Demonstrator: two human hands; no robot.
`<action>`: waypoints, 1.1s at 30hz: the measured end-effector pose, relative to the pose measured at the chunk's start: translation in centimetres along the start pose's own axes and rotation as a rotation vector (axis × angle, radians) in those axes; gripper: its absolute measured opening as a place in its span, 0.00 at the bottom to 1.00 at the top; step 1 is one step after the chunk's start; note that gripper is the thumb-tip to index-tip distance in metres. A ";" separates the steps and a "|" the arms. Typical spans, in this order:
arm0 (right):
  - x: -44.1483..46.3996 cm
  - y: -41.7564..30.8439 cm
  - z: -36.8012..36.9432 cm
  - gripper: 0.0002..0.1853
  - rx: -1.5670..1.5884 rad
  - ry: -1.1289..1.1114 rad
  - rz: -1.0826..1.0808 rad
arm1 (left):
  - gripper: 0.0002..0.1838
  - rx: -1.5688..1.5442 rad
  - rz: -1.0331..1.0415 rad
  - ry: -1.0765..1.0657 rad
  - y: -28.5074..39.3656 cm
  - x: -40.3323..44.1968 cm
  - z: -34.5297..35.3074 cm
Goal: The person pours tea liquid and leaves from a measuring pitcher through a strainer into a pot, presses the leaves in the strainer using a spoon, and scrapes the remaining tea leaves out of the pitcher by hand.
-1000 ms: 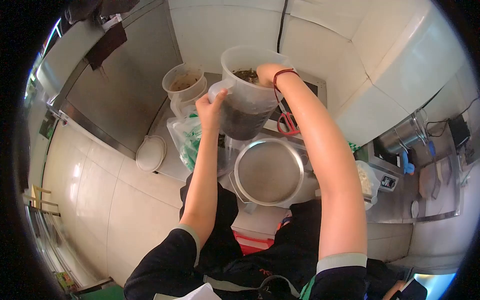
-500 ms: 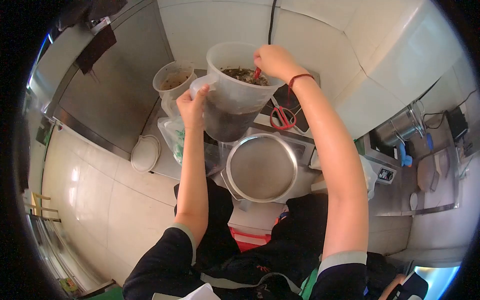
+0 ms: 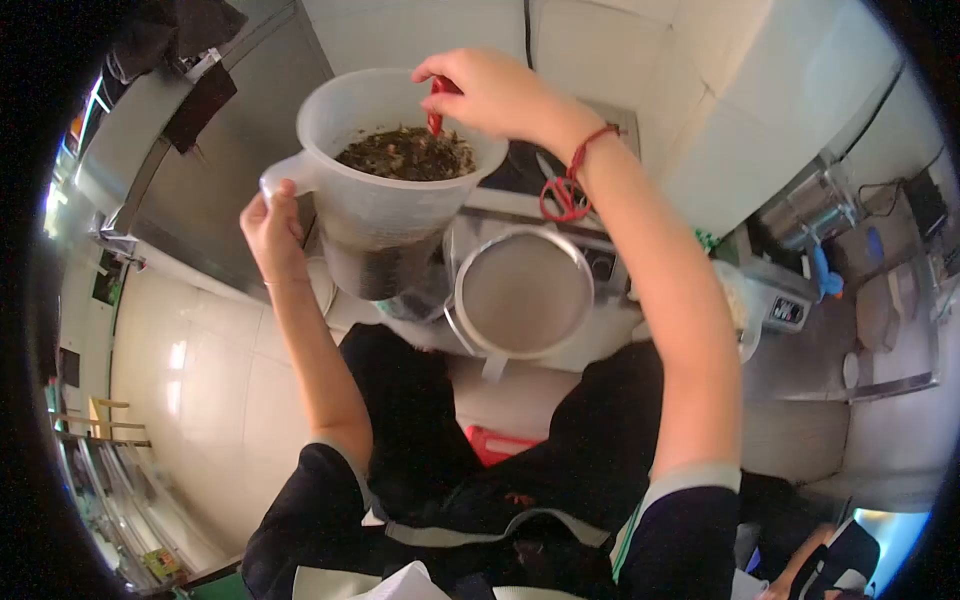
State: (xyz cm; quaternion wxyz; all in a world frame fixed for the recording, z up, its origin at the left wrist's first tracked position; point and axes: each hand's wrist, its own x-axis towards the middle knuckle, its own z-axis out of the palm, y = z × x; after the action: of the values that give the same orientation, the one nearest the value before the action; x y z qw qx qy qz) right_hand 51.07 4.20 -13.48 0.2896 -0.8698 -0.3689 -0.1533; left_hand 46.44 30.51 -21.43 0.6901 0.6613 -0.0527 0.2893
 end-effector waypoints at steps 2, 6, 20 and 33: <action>-0.7 -1.9 0.1 0.09 0.042 -0.061 0.016 | 0.21 0.135 0.025 -0.018 1.4 -0.5 -2.3; -1.4 -4.6 1.0 0.09 -0.008 -0.092 -0.114 | 0.23 0.249 0.100 -0.090 5.0 -1.5 -5.9; -5.1 -10.0 0.2 0.07 0.224 -0.130 -0.056 | 0.28 0.361 0.049 -0.207 10.3 -5.2 -8.2; -6.0 -8.8 -0.4 0.06 0.292 -0.125 0.031 | 0.29 0.245 0.017 -0.278 5.7 -4.5 -8.1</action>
State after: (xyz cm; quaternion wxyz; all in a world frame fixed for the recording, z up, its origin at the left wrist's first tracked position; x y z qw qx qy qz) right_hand 40.56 5.56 -12.62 0.3919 -0.8319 -0.3910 -0.0390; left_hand 37.50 36.43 -19.40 0.5879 0.7736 -0.1173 0.2051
